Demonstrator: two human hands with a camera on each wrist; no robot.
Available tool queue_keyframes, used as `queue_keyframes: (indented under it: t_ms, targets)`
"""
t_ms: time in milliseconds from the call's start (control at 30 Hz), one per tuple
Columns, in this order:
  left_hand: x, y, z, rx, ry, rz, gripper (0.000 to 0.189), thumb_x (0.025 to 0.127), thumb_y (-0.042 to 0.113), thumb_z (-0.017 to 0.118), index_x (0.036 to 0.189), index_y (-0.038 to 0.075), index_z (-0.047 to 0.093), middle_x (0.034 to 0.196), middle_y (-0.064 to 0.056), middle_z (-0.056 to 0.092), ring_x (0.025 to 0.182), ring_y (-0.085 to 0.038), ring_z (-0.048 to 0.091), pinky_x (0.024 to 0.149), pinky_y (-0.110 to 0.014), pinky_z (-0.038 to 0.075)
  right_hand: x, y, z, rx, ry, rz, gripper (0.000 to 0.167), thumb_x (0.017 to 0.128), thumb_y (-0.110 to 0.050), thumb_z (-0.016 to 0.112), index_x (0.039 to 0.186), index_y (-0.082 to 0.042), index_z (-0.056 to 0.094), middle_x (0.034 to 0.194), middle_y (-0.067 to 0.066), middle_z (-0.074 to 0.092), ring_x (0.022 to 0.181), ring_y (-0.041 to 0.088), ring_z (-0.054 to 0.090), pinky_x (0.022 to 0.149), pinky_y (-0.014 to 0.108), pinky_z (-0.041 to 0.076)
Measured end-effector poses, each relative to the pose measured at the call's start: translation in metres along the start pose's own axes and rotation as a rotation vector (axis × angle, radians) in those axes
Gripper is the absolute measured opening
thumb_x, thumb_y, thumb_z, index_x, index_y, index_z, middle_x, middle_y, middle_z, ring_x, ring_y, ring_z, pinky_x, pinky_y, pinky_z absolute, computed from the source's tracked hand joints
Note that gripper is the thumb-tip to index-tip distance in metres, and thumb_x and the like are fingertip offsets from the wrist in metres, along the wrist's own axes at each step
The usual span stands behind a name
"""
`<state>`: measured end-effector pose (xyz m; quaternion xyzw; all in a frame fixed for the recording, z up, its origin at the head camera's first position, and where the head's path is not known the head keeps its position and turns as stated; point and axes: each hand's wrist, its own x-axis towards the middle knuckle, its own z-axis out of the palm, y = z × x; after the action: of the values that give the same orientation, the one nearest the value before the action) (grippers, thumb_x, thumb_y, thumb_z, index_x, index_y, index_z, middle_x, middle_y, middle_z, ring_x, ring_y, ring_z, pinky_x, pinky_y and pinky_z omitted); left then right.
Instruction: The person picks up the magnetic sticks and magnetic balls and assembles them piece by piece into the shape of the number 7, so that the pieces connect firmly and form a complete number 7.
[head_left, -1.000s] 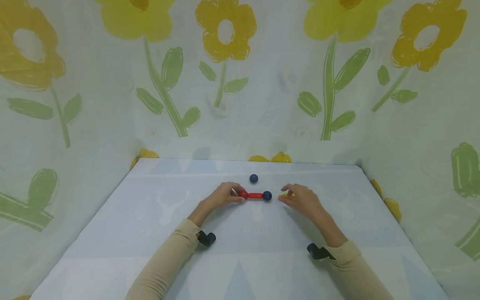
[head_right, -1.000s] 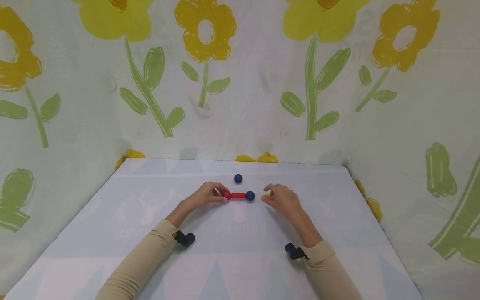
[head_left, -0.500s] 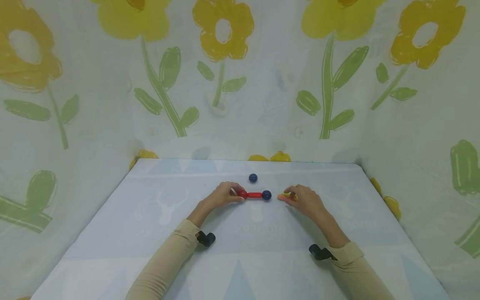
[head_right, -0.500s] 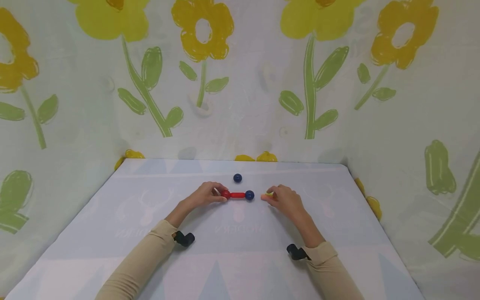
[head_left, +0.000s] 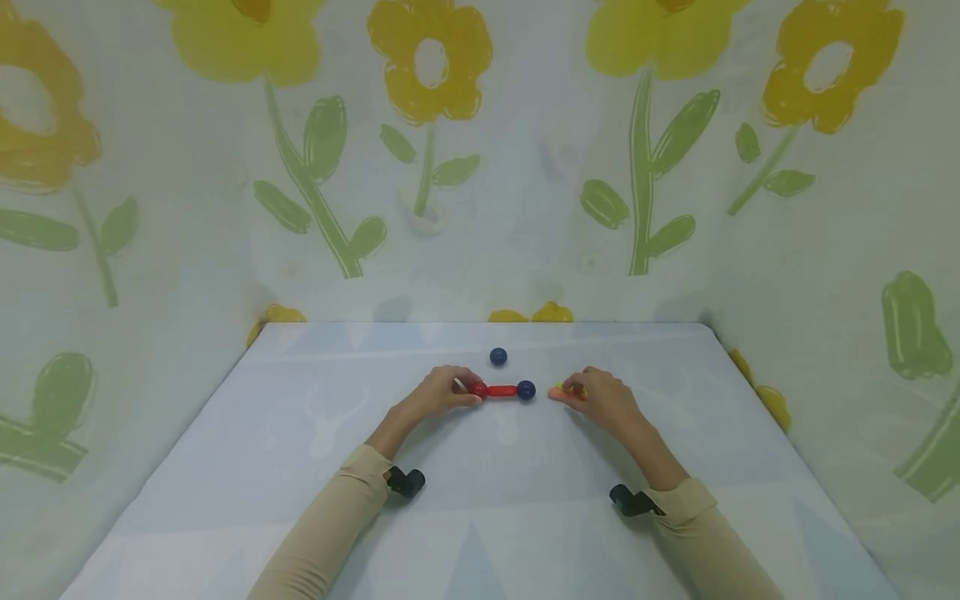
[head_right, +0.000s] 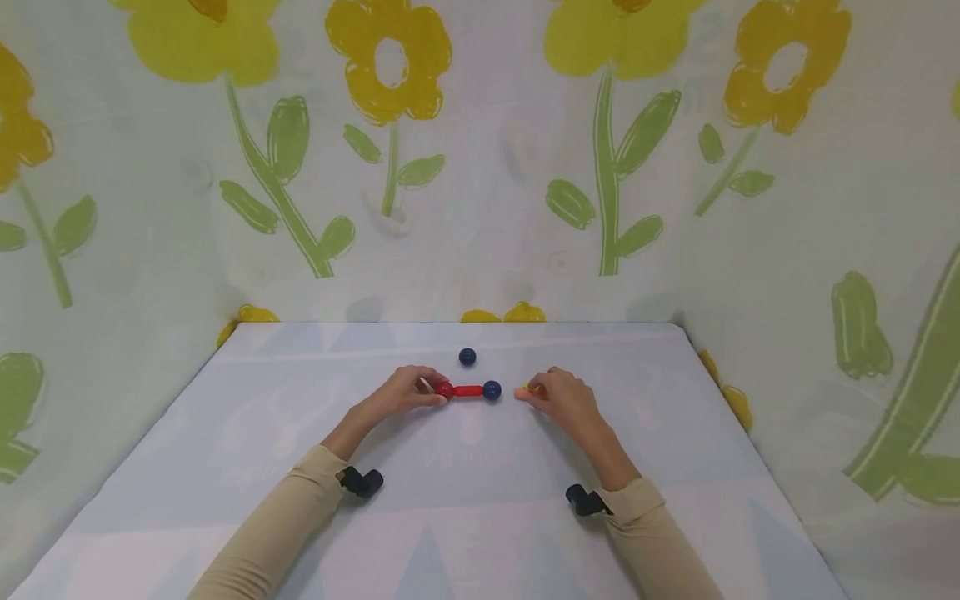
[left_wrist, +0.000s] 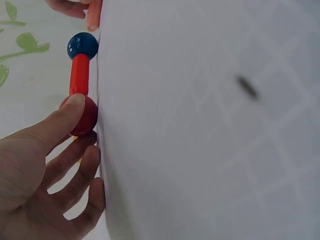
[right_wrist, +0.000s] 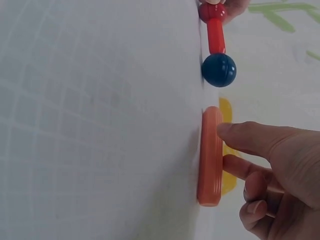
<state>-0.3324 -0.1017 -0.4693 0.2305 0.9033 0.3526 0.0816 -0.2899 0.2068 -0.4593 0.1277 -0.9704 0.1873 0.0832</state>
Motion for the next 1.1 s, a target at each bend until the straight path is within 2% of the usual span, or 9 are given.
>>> queue_keyframes:
  t_ms: [267,533,1100]
  targets:
    - [-0.0002,-0.0002,0.0009,-0.02,-0.003,0.015,0.032,0.086,0.023,0.076,0.115,0.013,0.07,0.105,-0.002,0.07,0.087,-0.014,0.06,0.08,-0.026,0.053,-0.0007,0.0025,-0.0001,-0.009,0.0,0.005,0.04,0.082,-0.048,0.075,0.095,-0.011,0.077,0.078,0.001,0.062,0.067,0.014,0.051,0.052,0.023,0.038]
    - [0.0008,-0.0007,0.0007,-0.012,0.001,0.0,0.032,0.085,0.023,0.077,0.114,0.014,0.07,0.106,-0.001,0.07,0.087,-0.013,0.06,0.078,-0.025,0.052,-0.002,0.0014,-0.0004,-0.021,0.009,-0.005,0.037,0.083,-0.046,0.074,0.095,-0.011,0.078,0.081,0.002,0.065,0.068,0.014,0.052,0.054,0.023,0.041]
    - [0.002,-0.0006,-0.0012,-0.004,-0.013,0.012,0.033,0.085,0.023,0.077,0.116,0.013,0.07,0.106,-0.002,0.071,0.085,-0.013,0.06,0.079,-0.025,0.053,-0.0022,-0.0041,0.0009,-0.049,-0.005,0.041,0.031,0.083,-0.039,0.076,0.098,-0.012,0.077,0.083,0.005,0.064,0.07,0.017,0.052,0.057,0.026,0.044]
